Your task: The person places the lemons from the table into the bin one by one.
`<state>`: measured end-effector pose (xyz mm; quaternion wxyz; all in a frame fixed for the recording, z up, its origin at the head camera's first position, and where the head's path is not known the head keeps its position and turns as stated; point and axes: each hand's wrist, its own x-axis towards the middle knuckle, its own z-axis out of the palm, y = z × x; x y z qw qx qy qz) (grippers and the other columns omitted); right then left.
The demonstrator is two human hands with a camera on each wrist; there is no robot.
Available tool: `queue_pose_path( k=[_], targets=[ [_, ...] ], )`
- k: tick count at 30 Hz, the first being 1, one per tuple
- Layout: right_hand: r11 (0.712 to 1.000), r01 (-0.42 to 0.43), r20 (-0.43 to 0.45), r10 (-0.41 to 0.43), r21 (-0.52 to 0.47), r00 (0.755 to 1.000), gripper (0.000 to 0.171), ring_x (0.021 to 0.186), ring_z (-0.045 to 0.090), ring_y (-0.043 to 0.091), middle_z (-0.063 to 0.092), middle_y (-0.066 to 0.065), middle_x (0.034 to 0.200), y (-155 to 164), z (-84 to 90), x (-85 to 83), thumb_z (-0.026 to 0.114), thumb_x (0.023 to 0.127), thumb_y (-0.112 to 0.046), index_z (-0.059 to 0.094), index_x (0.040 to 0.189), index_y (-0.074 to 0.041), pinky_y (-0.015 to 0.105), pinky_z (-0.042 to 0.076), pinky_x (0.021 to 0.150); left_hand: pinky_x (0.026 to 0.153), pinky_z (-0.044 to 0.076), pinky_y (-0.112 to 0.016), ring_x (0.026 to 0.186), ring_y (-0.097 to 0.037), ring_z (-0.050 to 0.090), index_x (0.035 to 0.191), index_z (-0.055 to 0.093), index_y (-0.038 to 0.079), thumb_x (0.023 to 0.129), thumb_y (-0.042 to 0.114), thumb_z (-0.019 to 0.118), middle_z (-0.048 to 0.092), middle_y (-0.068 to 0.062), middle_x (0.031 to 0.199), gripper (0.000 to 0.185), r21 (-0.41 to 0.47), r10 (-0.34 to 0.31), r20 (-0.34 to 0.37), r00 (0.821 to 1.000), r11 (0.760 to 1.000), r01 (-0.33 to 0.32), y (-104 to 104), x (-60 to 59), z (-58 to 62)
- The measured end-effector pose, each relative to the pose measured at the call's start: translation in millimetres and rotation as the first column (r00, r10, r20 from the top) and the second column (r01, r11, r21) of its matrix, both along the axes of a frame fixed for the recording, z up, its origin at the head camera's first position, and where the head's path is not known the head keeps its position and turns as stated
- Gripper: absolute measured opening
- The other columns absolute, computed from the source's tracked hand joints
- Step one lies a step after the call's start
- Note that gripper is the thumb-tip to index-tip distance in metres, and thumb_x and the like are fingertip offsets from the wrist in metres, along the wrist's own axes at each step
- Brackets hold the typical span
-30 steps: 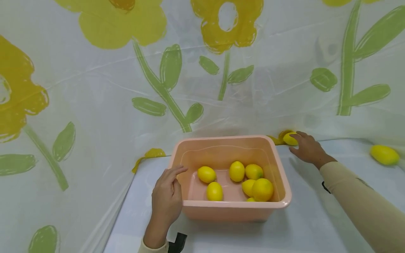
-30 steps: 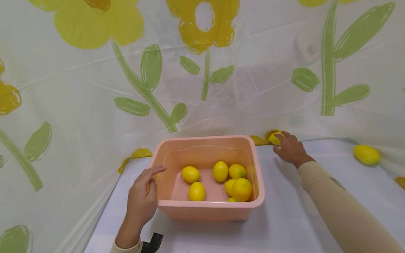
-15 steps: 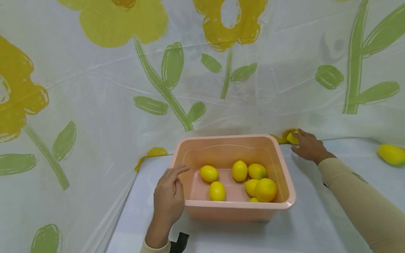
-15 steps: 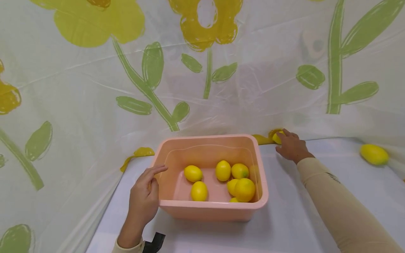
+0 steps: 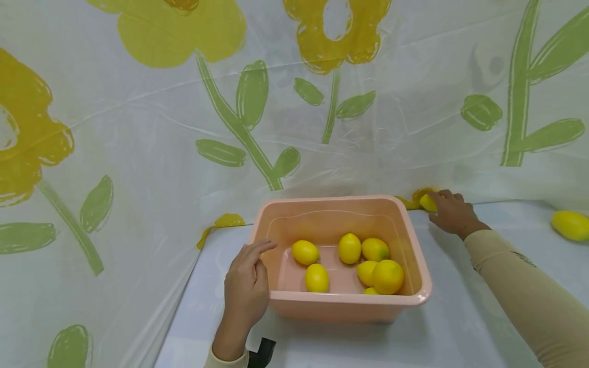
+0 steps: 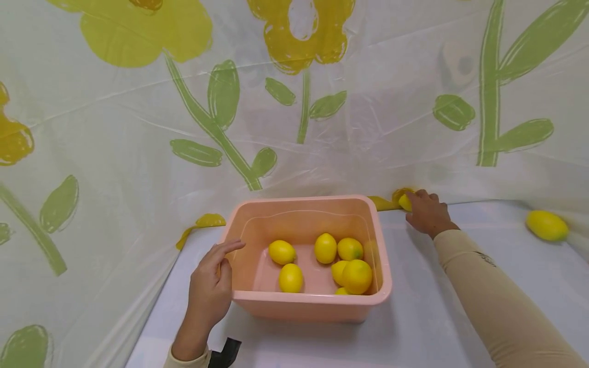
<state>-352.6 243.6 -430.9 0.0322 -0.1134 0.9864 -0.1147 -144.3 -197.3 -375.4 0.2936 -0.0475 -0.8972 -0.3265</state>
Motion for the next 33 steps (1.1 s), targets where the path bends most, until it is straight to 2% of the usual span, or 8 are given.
queue_pose_path(
  k=[6, 11, 14, 18, 20, 29, 33],
  targets=[
    [0.999, -0.011, -0.037, 0.012, 0.049, 0.999, 0.059, 0.117, 0.038, 0.063, 0.038, 0.042, 0.128, -0.3, 1.6, 1.9, 0.058, 0.092, -0.016, 0.041, 0.142, 0.009, 0.076, 0.042, 0.085, 0.117, 0.037, -0.045, 0.12, -0.023, 0.064, 0.114, 0.073, 0.013, 0.093, -0.003, 0.046, 0.071, -0.001, 0.123, 0.038, 0.005, 0.0, 0.006, 1.0, 1.0, 0.0, -0.4, 0.2, 0.1],
    [0.999, -0.016, -0.064, 0.018, 0.028, 0.998, 0.054, 0.123, 0.034, 0.065, 0.031, 0.043, 0.14, 1.3, -0.7, -0.3, 0.062, 0.089, -0.013, 0.046, 0.136, 0.009, 0.078, 0.041, 0.088, 0.117, 0.037, -0.046, 0.12, -0.023, 0.064, 0.114, 0.073, 0.013, 0.093, -0.003, 0.047, 0.071, -0.001, 0.123, 0.038, 0.002, -0.001, 0.006, 1.0, 1.0, 0.001, 0.1, 0.8, 0.9],
    [1.0, -0.016, -0.057, 0.017, 0.019, 0.998, 0.052, 0.125, 0.038, 0.062, 0.035, 0.041, 0.143, 3.7, -3.9, -2.6, 0.062, 0.089, -0.012, 0.046, 0.133, 0.009, 0.077, 0.042, 0.09, 0.117, 0.037, -0.045, 0.119, -0.023, 0.064, 0.114, 0.073, 0.013, 0.093, -0.003, 0.047, 0.071, -0.001, 0.123, 0.038, 0.001, -0.001, 0.007, 1.0, 1.0, 0.001, 0.5, 1.1, 1.7],
    [1.0, 0.0, -0.018, 0.0, 0.01, 1.0, 0.051, 0.113, 0.049, 0.058, 0.044, 0.04, 0.136, 5.5, -5.6, -1.7, 0.063, 0.091, -0.012, 0.042, 0.133, 0.009, 0.074, 0.044, 0.088, 0.117, 0.037, -0.044, 0.119, -0.023, 0.065, 0.114, 0.073, 0.013, 0.093, -0.003, 0.047, 0.071, -0.001, 0.122, 0.038, -0.003, 0.002, 0.008, 1.0, 1.0, -0.002, 0.6, 1.4, 2.3],
    [1.0, 0.014, -0.011, -0.014, 0.012, 1.0, 0.051, 0.107, 0.051, 0.058, 0.044, 0.04, 0.133, 5.5, -4.5, 0.2, 0.063, 0.091, -0.012, 0.042, 0.133, 0.008, 0.074, 0.045, 0.086, 0.117, 0.037, -0.044, 0.119, -0.023, 0.065, 0.114, 0.073, 0.013, 0.093, -0.003, 0.047, 0.071, 0.0, 0.122, 0.037, -0.004, 0.003, 0.012, 1.0, 1.0, -0.003, 0.6, 1.6, 2.3],
    [0.997, 0.034, -0.066, -0.03, 0.068, 0.997, 0.05, 0.101, 0.05, 0.057, 0.047, 0.041, 0.116, 6.3, 0.8, 9.2, 0.062, 0.089, -0.009, 0.048, 0.133, 0.011, 0.069, 0.049, 0.077, 0.117, 0.037, -0.045, 0.118, -0.023, 0.065, 0.115, 0.073, 0.014, 0.093, -0.003, 0.048, 0.071, 0.0, 0.121, 0.037, -0.006, 0.006, 0.019, 1.0, 1.0, -0.005, -0.2, 1.7, 1.9],
    [0.999, 0.024, -0.065, -0.023, 0.021, 0.998, 0.048, 0.106, 0.047, 0.06, 0.042, 0.042, 0.121, 8.7, -0.9, 11.3, 0.06, 0.089, -0.008, 0.048, 0.132, 0.011, 0.071, 0.048, 0.078, 0.117, 0.037, -0.044, 0.118, -0.022, 0.065, 0.115, 0.073, 0.014, 0.093, -0.003, 0.047, 0.071, 0.001, 0.121, 0.038, -0.003, 0.004, 0.021, 1.0, 1.0, -0.004, -0.1, 2.1, 2.2]
  ],
)
